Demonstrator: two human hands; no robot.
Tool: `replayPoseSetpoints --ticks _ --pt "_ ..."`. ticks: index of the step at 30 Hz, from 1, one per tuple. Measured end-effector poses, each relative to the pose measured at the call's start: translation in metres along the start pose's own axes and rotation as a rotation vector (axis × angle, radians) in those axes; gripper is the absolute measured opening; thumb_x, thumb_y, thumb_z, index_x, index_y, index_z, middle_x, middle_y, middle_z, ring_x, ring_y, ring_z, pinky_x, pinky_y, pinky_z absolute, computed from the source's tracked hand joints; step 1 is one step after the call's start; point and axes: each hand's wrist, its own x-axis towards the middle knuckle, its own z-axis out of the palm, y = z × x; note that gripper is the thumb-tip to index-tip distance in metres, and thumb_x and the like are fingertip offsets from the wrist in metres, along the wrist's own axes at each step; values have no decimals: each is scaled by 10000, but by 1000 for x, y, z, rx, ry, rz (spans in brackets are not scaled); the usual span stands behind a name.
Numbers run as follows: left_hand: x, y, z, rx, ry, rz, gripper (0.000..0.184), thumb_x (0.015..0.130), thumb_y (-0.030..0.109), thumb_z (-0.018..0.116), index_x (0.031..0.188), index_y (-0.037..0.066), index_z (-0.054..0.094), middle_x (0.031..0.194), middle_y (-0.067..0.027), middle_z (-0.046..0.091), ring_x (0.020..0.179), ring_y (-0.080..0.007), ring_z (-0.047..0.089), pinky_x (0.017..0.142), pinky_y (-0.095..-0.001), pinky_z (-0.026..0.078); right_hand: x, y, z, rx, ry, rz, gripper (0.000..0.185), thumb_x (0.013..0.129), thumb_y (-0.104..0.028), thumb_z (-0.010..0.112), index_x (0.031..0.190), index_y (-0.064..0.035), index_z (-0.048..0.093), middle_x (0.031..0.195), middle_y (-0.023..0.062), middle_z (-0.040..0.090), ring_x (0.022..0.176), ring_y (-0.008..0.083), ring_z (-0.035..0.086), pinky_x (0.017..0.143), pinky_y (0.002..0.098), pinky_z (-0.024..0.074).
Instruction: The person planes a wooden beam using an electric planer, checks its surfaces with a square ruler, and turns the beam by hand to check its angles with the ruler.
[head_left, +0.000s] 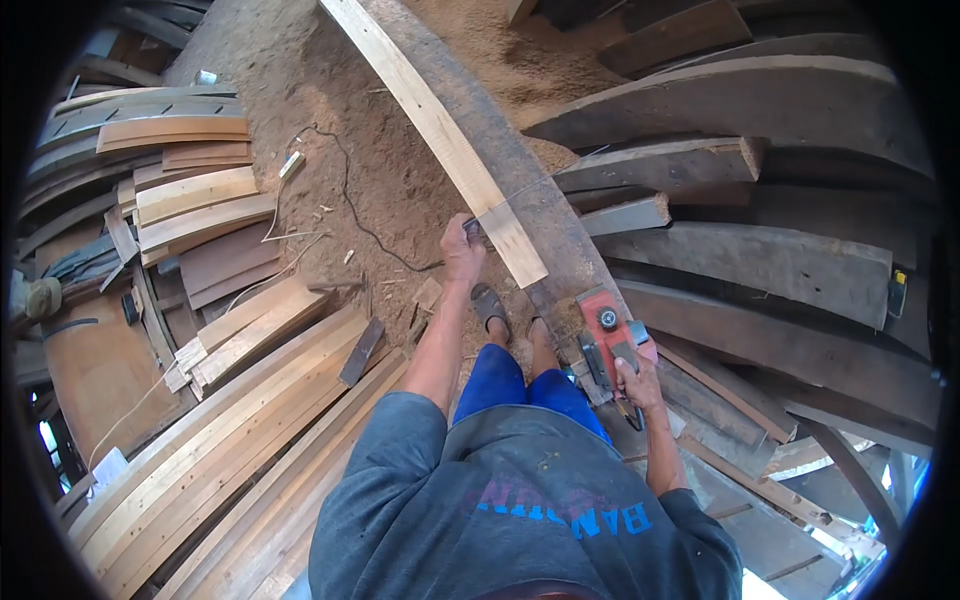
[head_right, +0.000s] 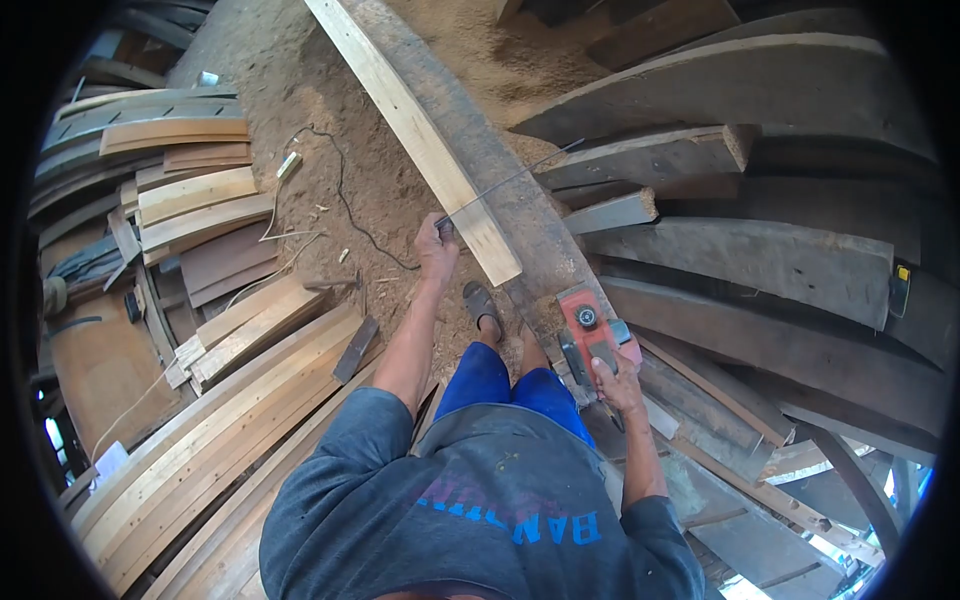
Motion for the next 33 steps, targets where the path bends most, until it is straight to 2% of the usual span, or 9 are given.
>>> replayPoseSetpoints --ticks 5,8,11,14,17,20,23,28,33 --pt "-1 -2 2 30 20 -5 115 908 -38 615 989 42 624 895 -177 656 841 -371 665 753 -442 521 -3 -12 -1 -5 -22 9 405 993 -423 632 913 -26 639 645 -5 547 554 84 525 483 271 438" --pt "-5 10 -8 -22 -24 -26 120 905 -28 625 993 52 633 898 -177 669 842 -379 678 742 -444 527 -4 -17 1 -89 -9 -129 431 1003 -455 603 975 -26 634 664 -9 542 562 78 516 498 262 429" --pt "-36 18 -9 -11 -62 -72 110 921 -29 630 997 48 646 873 -169 681 802 -303 686 737 -384 527 -24 -66 14 49 6 -115 458 1007 -478 583 1060 -24 608 694 -9 542 561 77 500 513 259 429" --pt "-49 16 0 -19 -46 -38 112 912 -28 642 993 48 660 875 -176 686 816 -316 695 739 -386 531 -32 -95 25 156 -93 -185 533 990 -537 605 1099 -15 596 765 18 582 589 57 522 515 240 444" --pt "-45 23 -6 12 -64 -28 108 914 -16 651 999 50 663 870 -177 684 829 -335 696 744 -385 534 -19 -101 33 -12 -185 -273 614 982 -515 594 1270 26 565 920 110 656 773 173 632 719 333 519" --pt "-42 24 -12 -52 -97 -5 110 924 5 658 1023 52 660 898 -173 701 835 -276 708 750 -374 536 -11 -121 51 -106 -256 -295 707 959 -523 592 1377 43 517 1087 197 686 996 277 661 906 408 500" --pt "-49 10 -19 -78 -64 -204 112 958 28 648 1070 39 653 936 -125 737 860 -187 705 765 -359 543 -7 -126 69 -116 -303 -284 729 950 -561 591 1362 38 535 1080 210 693 981 291 672 893 414 507" --pt "-76 -38 -70 -443 244 -503 85 1008 71 625 1073 23 648 972 -42 706 893 -123 641 804 -295 507 -1 -113 86 -190 -302 -284 685 943 -565 600 1262 41 597 977 215 694 904 310 687 832 422 523" --pt "-107 -81 -132 -390 411 -582 70 1014 59 611 1063 10 623 922 -26 663 808 -93 609 710 -257 498 20 -155 119 -206 -217 -315 600 959 -519 593 1169 42 625 889 213 670 836 318 674 781 433 519"
